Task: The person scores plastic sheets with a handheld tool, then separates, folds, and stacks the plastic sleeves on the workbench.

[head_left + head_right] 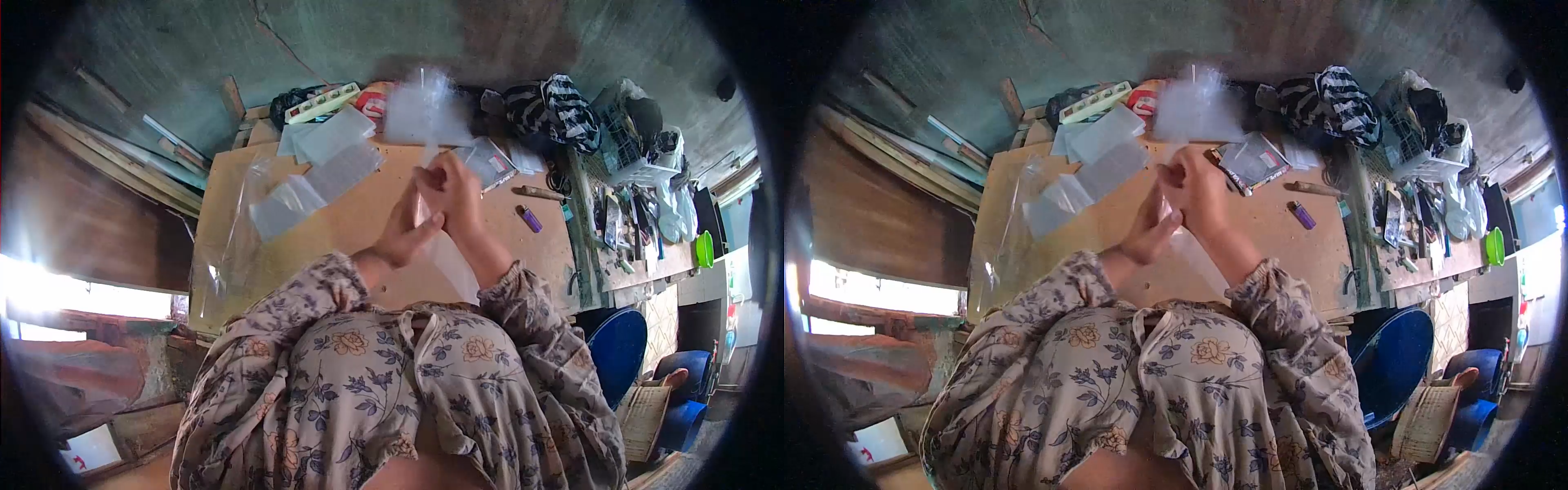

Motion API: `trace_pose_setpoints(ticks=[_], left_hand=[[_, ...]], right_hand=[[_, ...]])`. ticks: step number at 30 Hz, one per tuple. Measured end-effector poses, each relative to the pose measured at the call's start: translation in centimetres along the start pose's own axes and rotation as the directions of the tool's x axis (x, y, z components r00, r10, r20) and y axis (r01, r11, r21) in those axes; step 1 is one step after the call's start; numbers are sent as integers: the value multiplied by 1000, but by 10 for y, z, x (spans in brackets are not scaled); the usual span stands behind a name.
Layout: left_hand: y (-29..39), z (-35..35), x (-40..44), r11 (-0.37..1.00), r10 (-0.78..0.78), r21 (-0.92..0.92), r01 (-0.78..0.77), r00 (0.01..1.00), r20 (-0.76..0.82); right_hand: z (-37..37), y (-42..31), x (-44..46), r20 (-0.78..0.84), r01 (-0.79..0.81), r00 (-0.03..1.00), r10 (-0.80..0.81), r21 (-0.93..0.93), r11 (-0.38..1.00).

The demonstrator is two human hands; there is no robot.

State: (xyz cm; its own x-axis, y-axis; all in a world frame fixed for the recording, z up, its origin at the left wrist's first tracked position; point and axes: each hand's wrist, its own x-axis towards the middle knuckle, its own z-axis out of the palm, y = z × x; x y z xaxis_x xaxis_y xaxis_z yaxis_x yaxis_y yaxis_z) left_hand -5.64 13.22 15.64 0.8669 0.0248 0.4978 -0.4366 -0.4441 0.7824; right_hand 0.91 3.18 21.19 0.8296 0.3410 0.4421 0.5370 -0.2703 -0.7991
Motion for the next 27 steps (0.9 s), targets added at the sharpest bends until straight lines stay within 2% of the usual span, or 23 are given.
trace_pose_setpoints(ticks=[1,2,3,4,6,7,8,9,10,11,12,13,14,15,16,19,20,22,23,24,25,26,27], left_hand=[[12,3,4,960,-41,-279,33,999,-25],[23,8,8,841,-86,-539,53,996,-37],[32,13,12,695,-165,-719,20,977,-132],[31,10,11,694,-164,-720,20,978,-131],[29,1,7,662,-448,-640,391,890,80],[30,6,7,638,-494,-693,335,869,-35],[20,3,7,672,-564,-612,417,823,-59],[-1,-5,6,692,-627,-523,498,774,-93],[-35,-21,8,688,-592,-587,427,798,-114],[-59,-37,9,678,-559,-645,354,817,-139],[-56,-48,10,678,-560,-644,355,817,-139],[-42,-61,17,898,-359,-332,289,918,-171],[-27,-73,25,989,-148,14,150,982,-122],[-4,-83,30,938,-341,102,331,934,102],[2,-79,30,937,-343,102,333,934,102],[-9,-67,24,779,-412,606,160,860,302],[-26,-69,15,778,-412,608,158,859,303],[-51,-72,4,879,-343,435,196,893,291],[-59,-70,0,881,-337,435,189,895,294],[-62,-68,-4,837,-542,176,518,827,146],[-62,-67,-7,659,-740,-134,740,670,64],[-62,-67,-7,659,-740,-134,740,670,62],[-60,-65,-7,612,-788,-167,773,615,-38]], right_hand=[[3,-4,2,39,-65,997,60,130,989],[4,-8,3,85,-133,990,115,253,958],[0,-19,5,124,-206,977,174,325,923],[-1,-16,5,123,-206,977,175,324,923],[-4,-8,3,192,-219,970,147,441,871],[-10,-14,1,211,-310,950,231,545,779],[-16,-11,3,209,-311,950,234,543,780],[-27,-4,8,102,-267,963,249,497,826],[-37,3,13,-5,-226,967,255,443,868],[-47,11,14,-5,-228,966,257,443,867],[-56,21,14,-11,-254,957,289,448,857],[-61,27,15,-19,-274,948,317,455,847],[-57,32,15,-22,-272,949,316,454,848],[-55,37,12,-21,-293,926,377,591,752],[-54,40,8,-10,-301,899,437,712,635],[-55,44,9,-46,-233,908,416,771,593],[-58,41,7,-47,-231,908,416,773,591],[-66,34,5,-95,-248,898,429,697,673],[-69,38,5,-103,-241,898,427,697,675],[-70,47,5,-125,-250,893,432,661,708],[-71,56,3,-144,-260,888,436,624,737],[-70,65,1,-143,-260,889,436,625,736],[-67,76,-4,-166,-280,877,452,588,759]])
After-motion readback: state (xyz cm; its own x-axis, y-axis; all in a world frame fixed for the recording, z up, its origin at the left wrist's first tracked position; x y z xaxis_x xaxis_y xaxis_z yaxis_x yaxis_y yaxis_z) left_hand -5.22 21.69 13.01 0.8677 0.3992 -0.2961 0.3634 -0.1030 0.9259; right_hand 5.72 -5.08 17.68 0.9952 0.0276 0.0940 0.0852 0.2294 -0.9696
